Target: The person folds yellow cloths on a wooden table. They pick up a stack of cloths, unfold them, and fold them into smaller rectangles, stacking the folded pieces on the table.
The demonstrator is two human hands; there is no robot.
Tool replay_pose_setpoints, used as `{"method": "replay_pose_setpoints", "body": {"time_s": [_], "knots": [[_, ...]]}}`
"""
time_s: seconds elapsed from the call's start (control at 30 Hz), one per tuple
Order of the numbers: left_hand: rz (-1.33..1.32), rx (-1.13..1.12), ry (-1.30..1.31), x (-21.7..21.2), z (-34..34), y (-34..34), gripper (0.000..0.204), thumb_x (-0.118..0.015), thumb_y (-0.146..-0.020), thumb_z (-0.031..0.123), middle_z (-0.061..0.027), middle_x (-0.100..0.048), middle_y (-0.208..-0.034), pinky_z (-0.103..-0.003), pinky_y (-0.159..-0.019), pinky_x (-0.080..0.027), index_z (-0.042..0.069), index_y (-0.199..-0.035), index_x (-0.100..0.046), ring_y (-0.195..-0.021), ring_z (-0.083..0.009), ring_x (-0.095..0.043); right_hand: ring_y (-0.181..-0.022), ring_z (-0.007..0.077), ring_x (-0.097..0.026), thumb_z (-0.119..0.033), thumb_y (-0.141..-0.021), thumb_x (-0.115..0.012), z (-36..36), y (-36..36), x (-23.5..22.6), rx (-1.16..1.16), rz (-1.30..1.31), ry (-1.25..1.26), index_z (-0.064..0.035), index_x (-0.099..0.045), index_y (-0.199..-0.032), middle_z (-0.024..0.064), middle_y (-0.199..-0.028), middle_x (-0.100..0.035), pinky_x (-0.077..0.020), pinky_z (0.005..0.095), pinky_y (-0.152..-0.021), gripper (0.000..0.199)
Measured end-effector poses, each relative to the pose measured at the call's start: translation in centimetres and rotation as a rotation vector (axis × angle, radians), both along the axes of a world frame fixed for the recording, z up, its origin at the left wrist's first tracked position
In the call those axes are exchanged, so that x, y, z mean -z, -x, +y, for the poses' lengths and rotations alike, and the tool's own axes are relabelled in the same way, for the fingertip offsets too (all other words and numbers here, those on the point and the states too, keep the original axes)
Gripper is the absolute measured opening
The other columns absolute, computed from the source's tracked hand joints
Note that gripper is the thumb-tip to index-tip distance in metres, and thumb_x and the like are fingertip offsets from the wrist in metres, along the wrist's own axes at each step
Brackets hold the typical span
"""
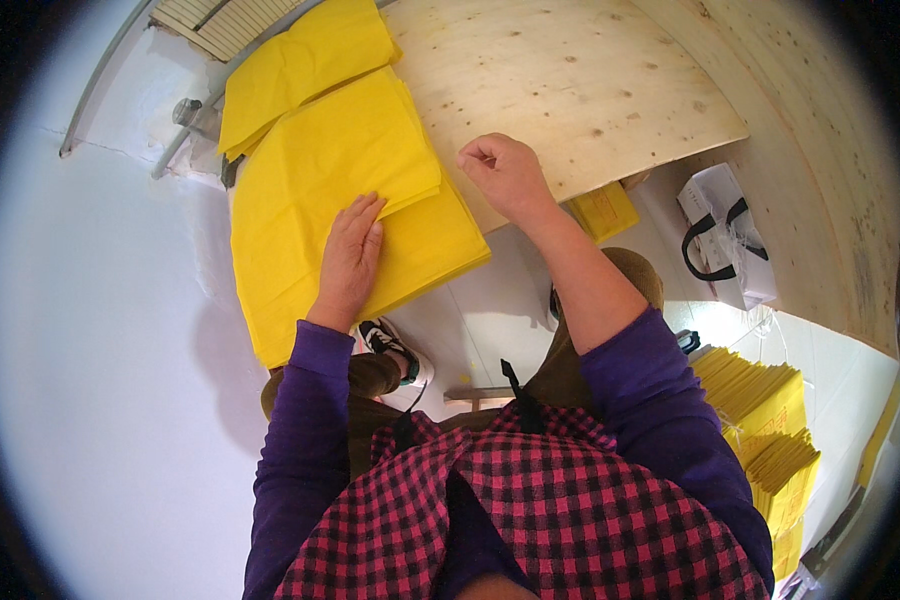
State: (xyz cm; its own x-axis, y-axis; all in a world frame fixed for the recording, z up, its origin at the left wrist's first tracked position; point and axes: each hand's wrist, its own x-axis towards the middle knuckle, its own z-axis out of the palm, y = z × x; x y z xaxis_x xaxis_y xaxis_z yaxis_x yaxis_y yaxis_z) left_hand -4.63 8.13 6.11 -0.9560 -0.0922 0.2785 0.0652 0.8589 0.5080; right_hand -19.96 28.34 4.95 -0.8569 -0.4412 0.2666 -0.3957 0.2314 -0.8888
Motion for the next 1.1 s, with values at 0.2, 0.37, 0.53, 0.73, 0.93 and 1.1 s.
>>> {"method": "replay_pose_setpoints", "body": {"time_s": [0.2,0.37,0.53,0.73,0.93,1.1], "knots": [[0.005,0.005,-0.013,-0.02,0.02,0.03,0.032,-0.047,-0.097,0.017,-0.0178,-0.053,-0.132,-0.042,-0.109,-0.03,0.001,-0.124,-0.056,-0.126,-0.0346,-0.045,-0.073,0.0173,-0.062,-0.018,-0.084,-0.065,-0.02,0.03,0.12,-0.002,-0.005,-0.023,0.0005,-0.066,-0.088,0.01,-0.081,-0.067,-0.05,0.0302,-0.069,0.019],[0.01,0.005,-0.009,0.08,-0.02,0.09,0.032,-0.047,-0.097,0.016,-0.0179,-0.053,-0.131,-0.042,-0.109,-0.03,0.001,-0.123,-0.056,-0.126,-0.0348,-0.045,-0.07,0.0161,-0.061,-0.018,-0.084,-0.066,-0.05,0.03,0.11,-0.004,-0.026,-0.037,0.0005,-0.066,-0.087,0.0094,-0.079,-0.067,-0.0492,0.03,-0.067,0.019],[0.014,0.006,-0.001,0.22,-0.1,0.09,0.031,-0.047,-0.097,0.016,-0.0176,-0.053,-0.131,-0.042,-0.109,-0.03,0.001,-0.123,-0.056,-0.126,-0.0347,-0.045,-0.068,0.0296,-0.06,-0.018,-0.08,-0.063,-0.03,-0.14,0.1,-0.008,-0.043,0.038,0.0026,-0.061,-0.075,0.0162,-0.074,-0.063,-0.0484,0.0377,-0.065,0.021],[0.016,0.004,-0.006,0.3,-0.11,0.09,0.031,-0.047,-0.097,0.016,-0.0175,-0.053,-0.131,-0.042,-0.109,-0.03,0.001,-0.123,-0.056,-0.126,-0.0346,-0.045,-0.069,0.0291,-0.061,-0.015,-0.079,-0.062,-0.12,-0.17,0.13,-0.006,-0.039,0.031,0.0023,-0.061,-0.075,0.0159,-0.074,-0.064,-0.0494,0.0368,-0.066,0.018],[0.02,0.003,-0.009,0.29,-0.08,0.08,0.031,-0.047,-0.097,0.016,-0.0177,-0.054,-0.13,-0.042,-0.109,-0.031,0.001,-0.123,-0.056,-0.125,-0.0346,-0.046,-0.071,0.0199,-0.062,-0.014,-0.081,-0.064,0.01,-0.13,0.11,-0.025,-0.069,-0.02,-0.0002,-0.064,-0.083,0.0102,-0.077,-0.066,-0.0501,0.0312,-0.068,0.013],[0.018,0.001,0.0,0.22,-0.03,0.09,0.031,-0.047,-0.097,0.016,-0.018,-0.054,-0.13,-0.042,-0.109,-0.031,0.001,-0.123,-0.056,-0.125,-0.0347,-0.046,-0.074,0.0164,-0.062,-0.012,-0.081,-0.064,0.08,-0.03,0.21,-0.052,-0.097,-0.051,-0.0006,-0.065,-0.088,0.0085,-0.081,-0.067,-0.0503,0.0296,-0.07,0.014]]}}
